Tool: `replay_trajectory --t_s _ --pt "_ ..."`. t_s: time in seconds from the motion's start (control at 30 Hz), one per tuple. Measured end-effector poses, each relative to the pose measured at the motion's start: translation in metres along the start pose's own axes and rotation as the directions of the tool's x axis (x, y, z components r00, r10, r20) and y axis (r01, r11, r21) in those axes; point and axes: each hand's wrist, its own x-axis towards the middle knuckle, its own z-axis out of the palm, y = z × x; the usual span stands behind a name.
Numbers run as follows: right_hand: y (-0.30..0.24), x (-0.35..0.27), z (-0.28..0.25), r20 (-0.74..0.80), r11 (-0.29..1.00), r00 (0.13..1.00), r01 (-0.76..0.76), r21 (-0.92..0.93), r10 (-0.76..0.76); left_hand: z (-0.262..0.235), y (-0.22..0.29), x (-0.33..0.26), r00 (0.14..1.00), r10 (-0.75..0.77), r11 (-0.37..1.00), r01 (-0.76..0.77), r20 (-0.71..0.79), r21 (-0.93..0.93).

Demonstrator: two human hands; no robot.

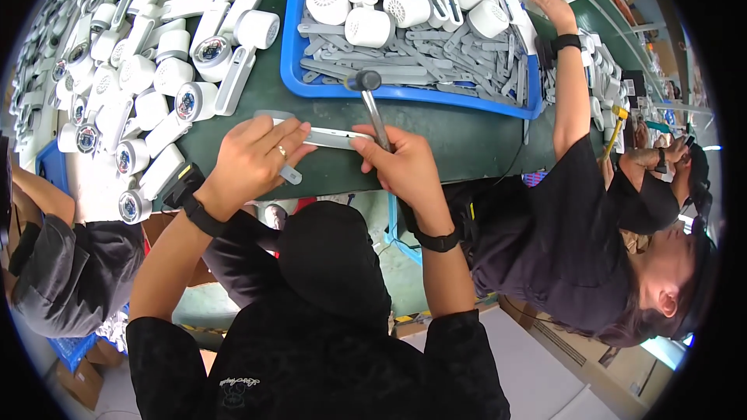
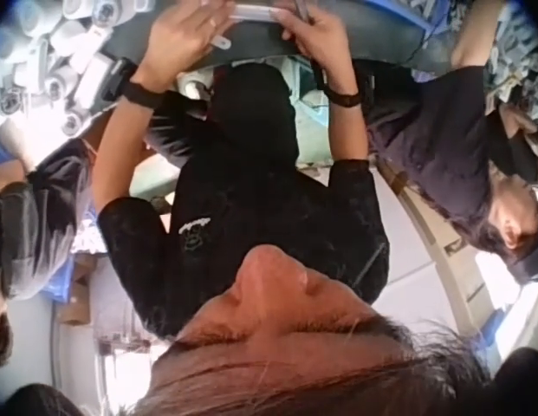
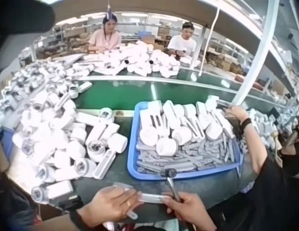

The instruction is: The person picks up a white plastic component and a grey plastic strip, fits the strip into the component, and hammers it into place with a mallet. They then set the assembled piece aside and repeat the process with another component and strip.

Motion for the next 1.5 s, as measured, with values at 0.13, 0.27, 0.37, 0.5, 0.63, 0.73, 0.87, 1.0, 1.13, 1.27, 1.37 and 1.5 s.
replay_trajectory --t_s 0.13,0.27,0.37,0.5,0.63,0.73,0.87,1.0,1.13,1.27,1.37,1.5 --pt "0.002 0.006 0.0 -0.033 0.991 0.995 -0.092 0.097 0.096 0.001 -0.003 -0.001 1.0 0.027 0.999 -0.027 0.004 0.02" --pt "-0.001 0.002 0.008 0.073 0.96 0.99 -0.134 0.245 0.119 0.002 -0.003 -0.004 1.0 0.011 0.998 -0.012 0.021 0.062" --pt "0.0 0.004 0.006 0.029 0.983 0.995 -0.097 0.155 0.094 0.002 -0.004 -0.002 0.999 0.033 0.997 -0.034 0.018 0.065" --pt "0.002 0.006 0.005 0.045 0.972 0.992 -0.121 0.199 0.115 -0.003 -0.003 0.01 1.0 -0.018 0.998 0.019 0.023 -0.055" --pt "0.004 0.006 0.011 0.052 0.968 0.995 -0.099 0.232 0.09 0.01 0.001 0.018 0.993 0.081 0.992 -0.072 0.087 -0.106" --pt "0.012 -0.007 0.011 -0.043 0.978 0.999 -0.009 0.21 0.018 0.011 0.004 0.023 0.987 0.117 0.989 -0.106 0.107 -0.102" --pt "0.024 -0.046 0.008 -0.099 0.944 0.979 0.2 0.263 -0.18 0.015 0.003 0.014 0.99 0.108 0.989 -0.098 0.087 -0.111" --pt "0.015 -0.09 -0.01 0.06 0.964 0.983 0.156 0.214 -0.172 0.012 0.0 0.017 0.985 0.138 0.99 -0.133 0.099 -0.055" --pt "0.018 -0.097 -0.002 0.024 0.953 0.984 0.165 0.256 -0.176 0.014 0.001 0.024 0.989 0.129 0.989 -0.122 0.077 -0.086" --pt "0.024 -0.094 0.004 -0.024 0.968 0.985 0.175 0.181 -0.173 0.015 0.0 0.021 0.987 0.13 0.988 -0.121 0.091 -0.095" --pt "0.022 -0.099 0.004 -0.019 0.928 0.969 0.242 0.282 -0.247 0.015 -0.001 0.021 0.989 0.123 0.989 -0.114 0.088 -0.091" --pt "0.018 -0.109 0.01 -0.019 0.986 1.0 0.025 0.163 -0.022 0.013 0.003 0.019 0.988 0.118 0.988 -0.107 0.102 -0.109"
